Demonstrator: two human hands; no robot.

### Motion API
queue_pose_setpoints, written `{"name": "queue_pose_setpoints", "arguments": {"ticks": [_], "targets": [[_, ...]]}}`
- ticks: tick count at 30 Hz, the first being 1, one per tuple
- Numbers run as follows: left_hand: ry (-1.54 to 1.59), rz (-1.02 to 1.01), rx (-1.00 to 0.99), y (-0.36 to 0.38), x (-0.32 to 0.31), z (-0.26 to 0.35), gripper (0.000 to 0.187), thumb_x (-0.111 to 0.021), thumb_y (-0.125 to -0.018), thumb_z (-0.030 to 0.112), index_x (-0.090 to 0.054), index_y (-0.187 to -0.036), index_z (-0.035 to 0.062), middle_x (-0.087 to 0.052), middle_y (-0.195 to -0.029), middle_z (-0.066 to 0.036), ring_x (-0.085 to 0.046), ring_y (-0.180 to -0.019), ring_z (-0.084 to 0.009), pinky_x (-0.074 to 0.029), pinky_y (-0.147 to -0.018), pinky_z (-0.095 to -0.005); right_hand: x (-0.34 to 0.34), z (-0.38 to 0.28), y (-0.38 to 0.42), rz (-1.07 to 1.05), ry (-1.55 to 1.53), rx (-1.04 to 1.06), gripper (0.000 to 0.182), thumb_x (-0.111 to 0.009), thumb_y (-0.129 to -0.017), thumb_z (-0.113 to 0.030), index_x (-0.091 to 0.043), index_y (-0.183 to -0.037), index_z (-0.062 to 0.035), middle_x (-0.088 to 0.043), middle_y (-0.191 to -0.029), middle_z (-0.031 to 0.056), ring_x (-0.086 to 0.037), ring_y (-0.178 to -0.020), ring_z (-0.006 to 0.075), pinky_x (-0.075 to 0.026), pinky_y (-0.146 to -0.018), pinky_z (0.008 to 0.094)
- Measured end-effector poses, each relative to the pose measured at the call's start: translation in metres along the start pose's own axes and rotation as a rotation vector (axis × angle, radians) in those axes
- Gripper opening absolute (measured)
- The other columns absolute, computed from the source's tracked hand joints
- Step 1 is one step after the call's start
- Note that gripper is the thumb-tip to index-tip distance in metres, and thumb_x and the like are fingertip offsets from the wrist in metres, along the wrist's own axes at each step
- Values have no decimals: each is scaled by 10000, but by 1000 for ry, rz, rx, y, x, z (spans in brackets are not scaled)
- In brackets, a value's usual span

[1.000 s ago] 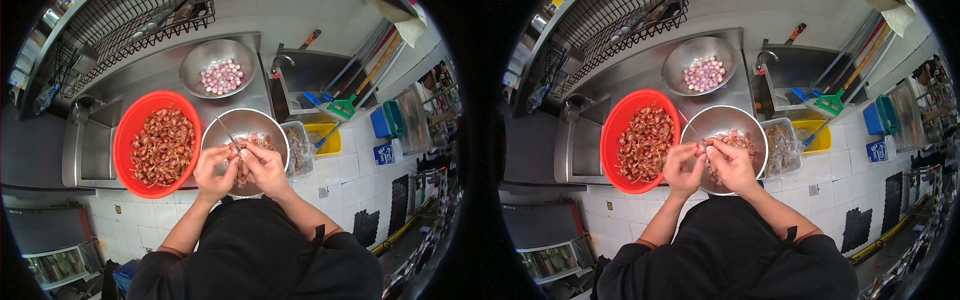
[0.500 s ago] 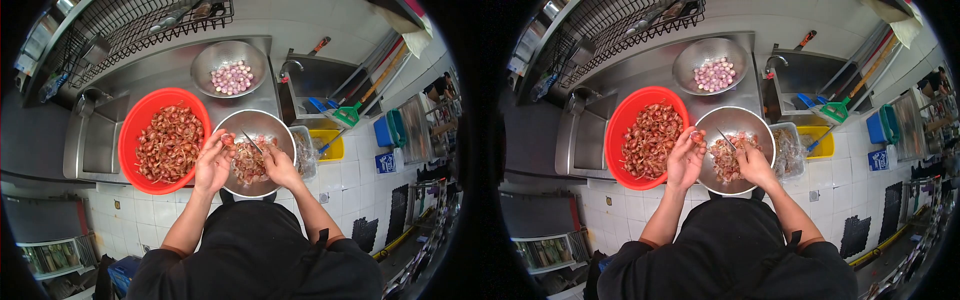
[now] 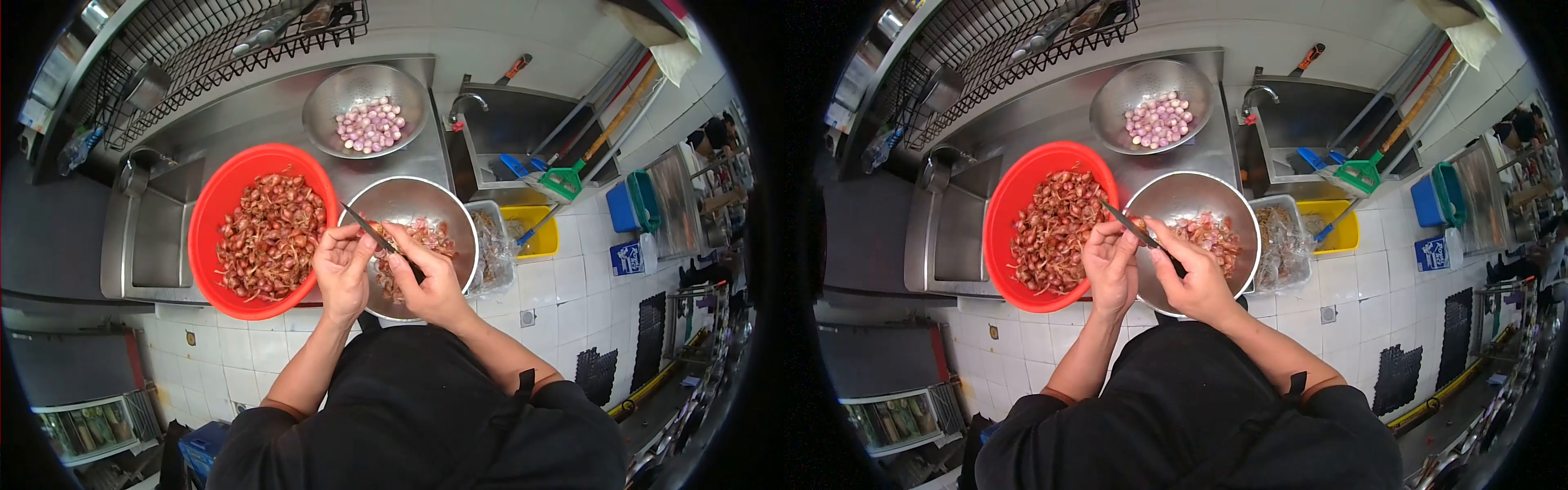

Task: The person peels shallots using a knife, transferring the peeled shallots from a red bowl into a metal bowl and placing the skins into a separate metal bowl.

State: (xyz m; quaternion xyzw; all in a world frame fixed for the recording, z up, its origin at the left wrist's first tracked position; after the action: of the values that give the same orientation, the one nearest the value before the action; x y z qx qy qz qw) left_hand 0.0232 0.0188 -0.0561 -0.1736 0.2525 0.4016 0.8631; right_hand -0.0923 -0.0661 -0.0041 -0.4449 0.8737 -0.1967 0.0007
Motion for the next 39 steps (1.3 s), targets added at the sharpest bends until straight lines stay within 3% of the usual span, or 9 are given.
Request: {"name": "queue_pose_setpoints", "arguments": {"ticks": [4,14,17,19,21,25,30,34,39], "targets": [[-141,31,-107,1,0,8,229,-649,-901,-50,-530,-1093,-19,-616,-1093,-134,-626,-979,-143,-522,-853,-275,-3,-1,-6,22,-80,-70,396,-568,-946,-59,-536,-1330,35,-645,-1202,245,-631,-1143,239,-461,-967,330],[-258,-39,-342,12,-19,24,281,-650,-868,-114,-512,-1098,-29,-551,-1224,-183,-616,-1066,-179,-523,-903,-285,-2,15,-5,130,-265,-155,293,-550,-990,-77,-590,-1247,58,-663,-943,68,-541,-843,38,-460,-728,206],[-235,-15,-264,4,-13,16,242,-627,-903,-68,-534,-1115,2,-608,-1175,-162,-622,-1027,-173,-500,-927,-305,0,29,-4,117,-397,-306,311,-563,-1002,-130,-597,-1261,39,-639,-831,47,-522,-698,16,-425,-598,178],[120,-76,56,-4,-7,-18,226,-602,-946,5,-541,-1164,14,-641,-1132,-130,-632,-1019,-178,-511,-911,-311,2,34,-2,70,-464,-410,331,-569,-1008,-163,-594,-1277,27,-619,-766,35,-502,-612,9,-398,-525,171],[256,-111,159,-7,-7,-25,228,-594,-952,8,-542,-1174,10,-649,-1122,-123,-635,-1006,-169,-512,-910,-307,-5,42,5,43,-698,-617,378,-569,-1013,-225,-578,-1302,18,-565,-675,5,-453,-498,39,-357,-442,195],[407,-156,347,-5,-13,-39,227,-590,-964,37,-554,-1186,4,-647,-1135,-112,-636,-992,-158,-518,-896,-304,-6,41,7,42,-689,-646,401,-560,-1017,-245,-560,-1324,14,-551,-656,-3,-423,-469,41,-335,-417,201],[-51,-90,75,-10,0,-23,243,-634,-919,-10,-598,-1159,6,-661,-1090,-113,-643,-940,-164,-538,-843,-297,-2,52,12,116,-474,-508,348,-581,-1008,-221,-617,-1269,5,-545,-646,-30,-461,-542,23,-374,-473,199],[65,-167,185,-12,-8,-26,200,-599,-949,26,-622,-1146,-1,-687,-1029,-123,-679,-873,-179,-564,-810,-295,0,52,9,131,-479,-381,346,-580,-1005,-209,-620,-1257,24,-534,-647,-48,-461,-548,23,-386,-489,205],[221,-111,304,-9,4,-28,261,-544,-1005,135,-582,-1216,-14,-667,-1127,-163,-680,-940,-215,-567,-786,-315,30,90,16,265,-238,-391,323,-554,-1005,-177,-635,-1185,79,-556,-681,-48,-463,-591,25,-382,-526,217]]}}
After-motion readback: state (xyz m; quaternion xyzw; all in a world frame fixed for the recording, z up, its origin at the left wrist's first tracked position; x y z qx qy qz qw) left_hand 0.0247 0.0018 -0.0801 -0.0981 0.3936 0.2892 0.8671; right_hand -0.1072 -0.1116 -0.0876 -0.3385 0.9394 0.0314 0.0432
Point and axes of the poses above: each hand's wrist, its own y-axis away from the middle knuckle, its own x-axis out of the back of the hand, z = x × y, the point moved 10 cm from there along -y, towards the middle knuckle
